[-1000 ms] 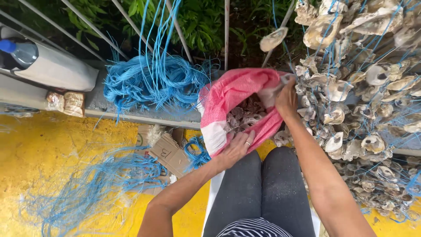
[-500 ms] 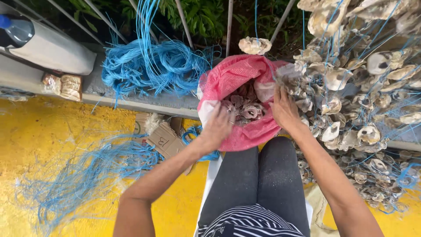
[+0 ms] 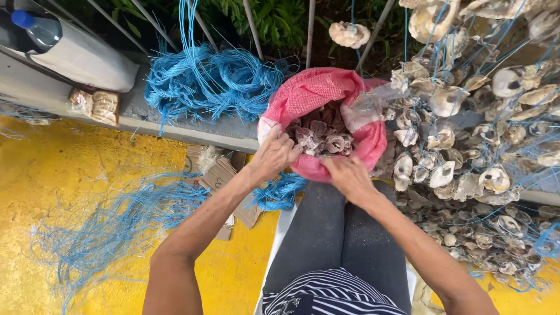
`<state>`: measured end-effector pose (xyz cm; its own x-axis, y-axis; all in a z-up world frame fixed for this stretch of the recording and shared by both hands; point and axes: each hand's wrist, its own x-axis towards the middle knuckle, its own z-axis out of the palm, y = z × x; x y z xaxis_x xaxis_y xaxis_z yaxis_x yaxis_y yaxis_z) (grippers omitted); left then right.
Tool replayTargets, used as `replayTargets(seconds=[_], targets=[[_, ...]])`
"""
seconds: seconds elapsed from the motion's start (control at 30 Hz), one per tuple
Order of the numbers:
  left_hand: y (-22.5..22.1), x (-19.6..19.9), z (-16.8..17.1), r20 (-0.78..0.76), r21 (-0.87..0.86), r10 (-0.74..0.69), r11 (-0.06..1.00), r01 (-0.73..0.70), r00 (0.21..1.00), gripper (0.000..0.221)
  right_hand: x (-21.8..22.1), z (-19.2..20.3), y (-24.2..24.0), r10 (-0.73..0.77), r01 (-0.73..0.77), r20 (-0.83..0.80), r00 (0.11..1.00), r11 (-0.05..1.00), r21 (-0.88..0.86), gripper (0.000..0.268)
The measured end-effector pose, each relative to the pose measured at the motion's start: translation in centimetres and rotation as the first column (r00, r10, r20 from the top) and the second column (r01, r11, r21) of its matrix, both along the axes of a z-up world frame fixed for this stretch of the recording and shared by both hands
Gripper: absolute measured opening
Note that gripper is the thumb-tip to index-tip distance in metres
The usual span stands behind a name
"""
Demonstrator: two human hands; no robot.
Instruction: Tying empty oyster shells onto plastic strings to create lines for oyster farming.
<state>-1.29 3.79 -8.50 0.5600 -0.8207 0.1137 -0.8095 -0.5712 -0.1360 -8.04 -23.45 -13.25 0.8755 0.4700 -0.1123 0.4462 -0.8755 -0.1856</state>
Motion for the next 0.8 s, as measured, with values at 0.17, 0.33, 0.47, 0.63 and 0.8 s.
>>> replayTargets(seconds=[0.17, 0.33, 0.47, 0.63, 0.8], targets=[[0.4, -0.5, -0.2, -0.117, -0.047, 0.069, 0.996, -0.075, 0.991, 0.029, -2.1, 0.3, -1.6, 0.019, -0.027, 0.087, 0.996, 0.996, 0.088, 0.037], [-1.4, 2.9, 0.6, -0.490, -0.146, 0.107, 0.968, -0.202, 0.865, 0.063, 1.7, 5.5, -0.8, 0.113, -0.065, -0.131, 0.985, 0.943, 0.326, 0.038], [-3.6, 7.5, -5.9, -0.665, -0.276, 0.161, 0.854, -0.441, 0.729, 0.042, 5.5, 3.9, 2.4, 0.092, -0.062, -0.040, 0.995, 0.875, 0.480, 0.019], [-3.6, 9.5, -5.3, -0.636, -0.368, 0.301, 0.691, -0.622, 0.711, 0.039, 8.7, 0.7, 6.6, 0.218, -0.239, 0.110, 0.970, 0.937, 0.253, 0.026], [-1.3, 9.2, -3.6, -0.623, -0.463, 0.329, 0.576, -0.674, 0.710, 0.025, 10.1, 3.1, 4.9, 0.244, -0.301, 0.247, 0.938, 0.925, 0.230, 0.043]])
